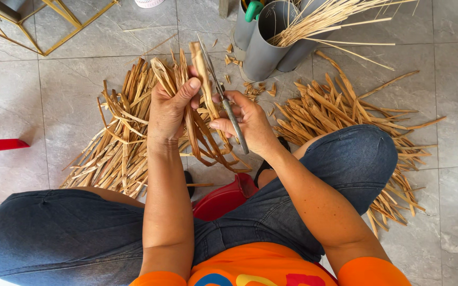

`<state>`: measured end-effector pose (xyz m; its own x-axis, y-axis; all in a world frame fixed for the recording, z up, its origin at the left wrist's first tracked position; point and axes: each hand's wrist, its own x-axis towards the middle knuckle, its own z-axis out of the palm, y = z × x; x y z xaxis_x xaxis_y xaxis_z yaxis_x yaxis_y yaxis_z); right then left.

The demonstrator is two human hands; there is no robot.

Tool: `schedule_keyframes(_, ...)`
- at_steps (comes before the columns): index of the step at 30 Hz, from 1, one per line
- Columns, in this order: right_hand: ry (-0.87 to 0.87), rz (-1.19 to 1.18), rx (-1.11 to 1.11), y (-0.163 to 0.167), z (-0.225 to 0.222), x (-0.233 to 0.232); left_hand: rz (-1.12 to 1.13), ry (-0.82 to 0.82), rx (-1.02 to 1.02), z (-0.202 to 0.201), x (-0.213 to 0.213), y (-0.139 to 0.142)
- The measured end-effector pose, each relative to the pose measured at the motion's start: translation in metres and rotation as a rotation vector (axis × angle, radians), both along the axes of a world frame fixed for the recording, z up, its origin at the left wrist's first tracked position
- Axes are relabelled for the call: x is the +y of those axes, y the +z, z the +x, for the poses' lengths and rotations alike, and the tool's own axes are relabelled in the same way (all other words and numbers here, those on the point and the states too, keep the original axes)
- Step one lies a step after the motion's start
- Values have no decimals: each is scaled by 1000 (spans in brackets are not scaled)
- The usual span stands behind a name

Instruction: The person sits cross-legged on a red stool and uses shears to split dried plant stems into thin strips. The person repeatedly picks up stems, splits them with the shears, and places the resulting strips into a pile on the floor.

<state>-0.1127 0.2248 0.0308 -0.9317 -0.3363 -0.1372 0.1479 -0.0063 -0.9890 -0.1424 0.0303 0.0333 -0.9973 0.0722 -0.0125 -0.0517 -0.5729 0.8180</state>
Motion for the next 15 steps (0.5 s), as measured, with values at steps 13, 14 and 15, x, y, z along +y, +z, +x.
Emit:
schedule_keyframes(13, -174, 185, 181, 2, -4, 3, -22, -1, 17, 2, 7, 6)
schedule_keyframes(14, -191, 224, 181, 5, -4, 4, -21, 25, 13, 0, 9, 5)
schedule_keyframes(15, -188, 265, 222, 7, -3, 4, -19, 50, 8, -1, 10, 4)
